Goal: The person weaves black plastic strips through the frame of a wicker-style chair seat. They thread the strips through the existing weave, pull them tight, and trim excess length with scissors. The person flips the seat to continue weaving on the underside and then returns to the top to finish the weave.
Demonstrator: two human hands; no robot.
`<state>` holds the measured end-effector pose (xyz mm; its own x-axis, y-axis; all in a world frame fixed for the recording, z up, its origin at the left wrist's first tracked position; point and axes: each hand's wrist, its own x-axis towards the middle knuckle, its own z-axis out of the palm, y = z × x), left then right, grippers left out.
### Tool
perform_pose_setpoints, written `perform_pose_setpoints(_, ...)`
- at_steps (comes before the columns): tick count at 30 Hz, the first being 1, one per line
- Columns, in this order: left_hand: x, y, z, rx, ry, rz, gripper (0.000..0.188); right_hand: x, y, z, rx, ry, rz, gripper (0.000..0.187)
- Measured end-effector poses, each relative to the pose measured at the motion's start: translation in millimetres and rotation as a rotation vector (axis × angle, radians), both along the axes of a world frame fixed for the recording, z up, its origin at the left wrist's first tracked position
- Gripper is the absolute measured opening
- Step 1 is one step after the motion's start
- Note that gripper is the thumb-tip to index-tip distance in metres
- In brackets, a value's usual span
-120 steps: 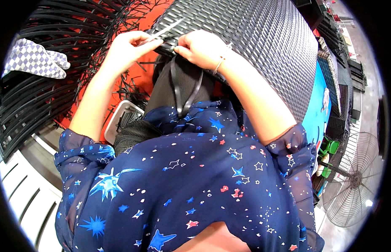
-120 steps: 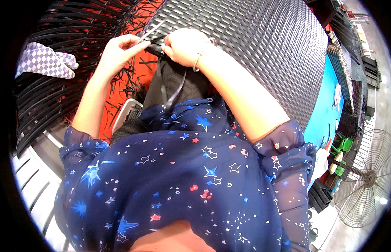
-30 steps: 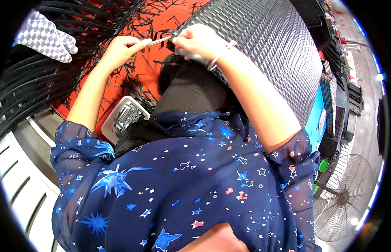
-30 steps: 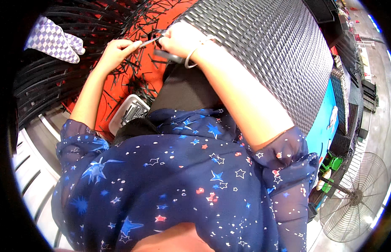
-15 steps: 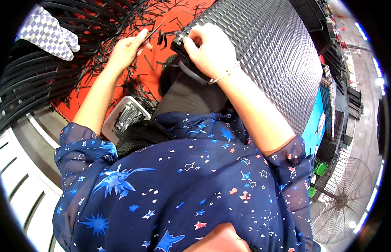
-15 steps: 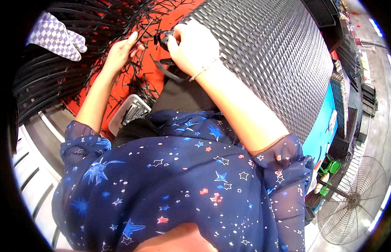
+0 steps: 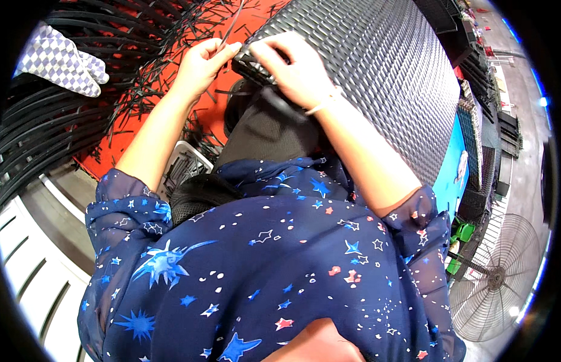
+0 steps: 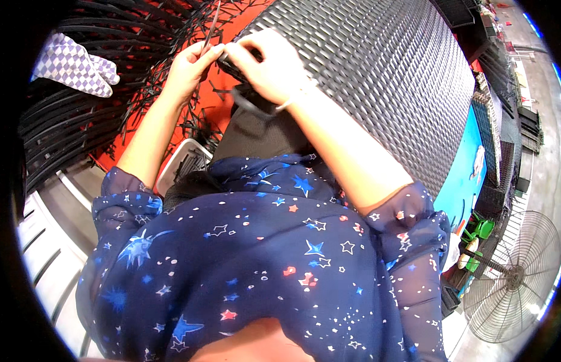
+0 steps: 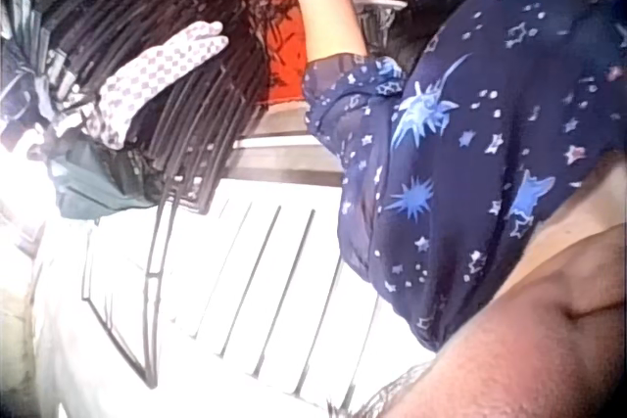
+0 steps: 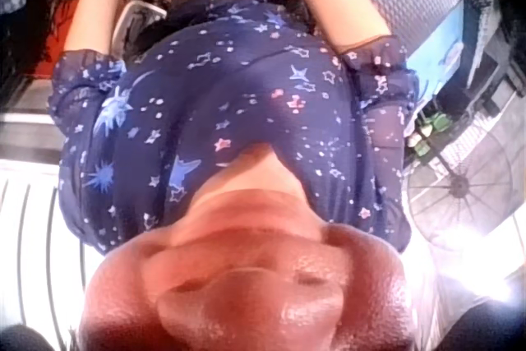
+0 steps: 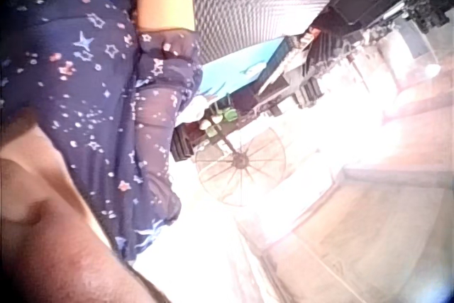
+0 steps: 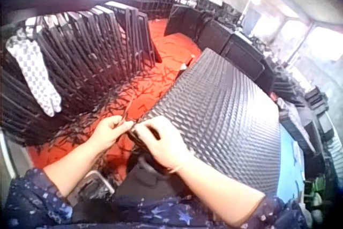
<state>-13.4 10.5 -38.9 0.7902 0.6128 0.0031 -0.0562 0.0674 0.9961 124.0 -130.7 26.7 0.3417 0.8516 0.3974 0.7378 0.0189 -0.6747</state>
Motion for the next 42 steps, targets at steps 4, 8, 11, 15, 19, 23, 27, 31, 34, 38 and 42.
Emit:
perform_pose_setpoints(4, -4, 16, -2, 0.179, 0.011, 0.065, 0.017, 33, -48, 3, 0.016, -0.039, -0.099, 0.028)
perform_pose_setpoints(8, -33, 102, -3, -0.125, 0.031, 0.379, 0.019, 56, -117, -2, -0.170, -0.219, -0.144, 0.040)
perform_pose_setpoints(11, -80, 177, -25, -0.329, -0.136, 0.584, 0.021, 51, -145, 3, -0.283, -0.438, -0.099, 0.058)
perform_pose_setpoints(15, -95, 193, -80, -0.516, -0.177, 0.774, 0.039, 45, -152, -2, -0.274, -0.461, -0.105, 0.063)
perform_pose_setpoints(19, -37, 57, -36, -0.659, 0.128, 0.579, 0.056, 39, -151, -4, -0.275, -0.489, -0.141, 0.072)
perform_pose_setpoints(23, -11, -10, -29, -0.468, 0.156, 0.075, 0.052, 26, -151, -11, -0.389, -0.542, -0.212, 0.091)
perform_pose_setpoints(27, -1, -7, -24, -0.565, 0.022, 0.084, 0.036, 16, -149, -19, -0.443, -0.564, -0.301, 0.095)
perform_pose_setpoints(31, -7, 12, -22, -0.459, 0.029, 0.148, 0.026, 17, -148, -20, -0.448, -0.563, -0.299, 0.096)
perform_pose_setpoints(34, -3, 14, -13, -0.499, -0.011, 0.205, 0.022, 16, -149, -21, -0.458, -0.563, -0.308, 0.095)
perform_pose_setpoints(38, -11, 68, -15, -0.332, 0.049, 0.469, 0.023, 16, -153, -22, -0.449, -0.571, -0.301, 0.087)
perform_pose_setpoints(42, -3, 73, -44, -0.191, 0.113, 0.480, 0.028, 16, -150, -28, -0.485, -0.593, -0.284, 0.078)
